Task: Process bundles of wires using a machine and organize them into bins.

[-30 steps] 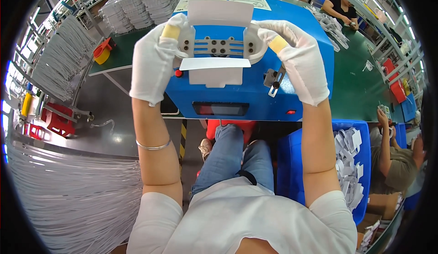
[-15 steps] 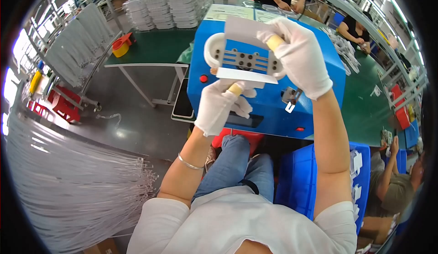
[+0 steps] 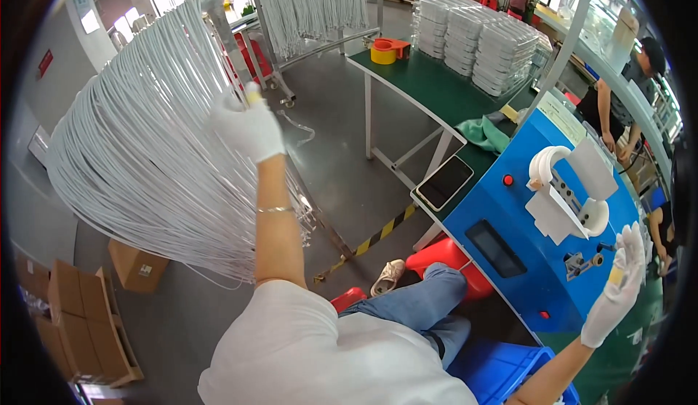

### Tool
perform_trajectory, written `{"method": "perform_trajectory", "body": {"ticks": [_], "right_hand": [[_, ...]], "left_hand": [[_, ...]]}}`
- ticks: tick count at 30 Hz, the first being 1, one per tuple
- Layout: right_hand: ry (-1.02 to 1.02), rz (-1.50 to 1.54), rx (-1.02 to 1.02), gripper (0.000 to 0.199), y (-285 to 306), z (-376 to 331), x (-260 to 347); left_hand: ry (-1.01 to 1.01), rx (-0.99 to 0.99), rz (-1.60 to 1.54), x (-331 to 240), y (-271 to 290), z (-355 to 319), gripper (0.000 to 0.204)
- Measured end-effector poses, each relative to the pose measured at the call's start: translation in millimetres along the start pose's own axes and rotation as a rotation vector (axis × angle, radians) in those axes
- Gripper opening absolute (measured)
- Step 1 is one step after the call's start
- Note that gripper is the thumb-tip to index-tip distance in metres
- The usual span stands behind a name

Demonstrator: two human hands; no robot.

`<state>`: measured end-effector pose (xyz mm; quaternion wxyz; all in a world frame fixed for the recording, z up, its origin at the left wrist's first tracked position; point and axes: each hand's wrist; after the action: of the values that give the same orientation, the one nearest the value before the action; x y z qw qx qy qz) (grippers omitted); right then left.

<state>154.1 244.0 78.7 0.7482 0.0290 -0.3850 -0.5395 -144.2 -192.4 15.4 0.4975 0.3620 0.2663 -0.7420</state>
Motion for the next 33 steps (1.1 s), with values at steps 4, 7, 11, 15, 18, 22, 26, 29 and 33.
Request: {"method": "perform_trajectory", "body": {"ticks": [4, 7, 11, 15, 18, 22, 26, 29, 33], "right_hand": [[-0.03, -0.067, 0.028, 0.049, -9, -3, 8], [0.056, 0.093, 0.058, 0.043, -7, -10, 11], [0.02, -0.044, 0.076, 0.035, -4, -16, 12], [0.022, -0.105, 0.096, 0.032, 1, -20, 30], [0.113, -0.076, 0.114, 0.032, -17, -19, 24], [0.038, 0.35, 0.363, 0.037, -44, -17, 75], [-0.427, 0.975, 0.925, 0.065, -95, -23, 130], [-0.682, 1.036, 0.872, 0.064, -84, -22, 130], [-0.675, 0.697, 0.671, 0.033, -48, -32, 82]], "left_hand": [[0.04, 0.014, 0.344, 6, 3, 57, 0.035], [-0.193, 0.104, 0.363, 8, 20, 62, 0.033], [-0.241, 0.237, 0.515, 1, 49, 72, 0.037], [-0.192, 0.362, 0.75, -52, 84, 74, 0.031], [0.03, 0.688, -0.286, -90, 132, 53, 0.025], [0.444, 1.992, -1.189, -103, 116, -57, 0.02], [0.744, 1.977, -1.358, -53, 70, -345, 0.015], [-0.149, 2.147, -1.178, -36, 130, -441, 0.018], [-0.761, 2.677, -0.754, -99, 136, -350, 0.042]]}}
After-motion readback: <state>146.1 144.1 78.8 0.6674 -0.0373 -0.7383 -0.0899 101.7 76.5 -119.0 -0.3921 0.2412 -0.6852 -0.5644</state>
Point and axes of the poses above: each hand's wrist, its own z-axis towards the middle knuckle, its own y-axis out of the back of the hand, x = y × z
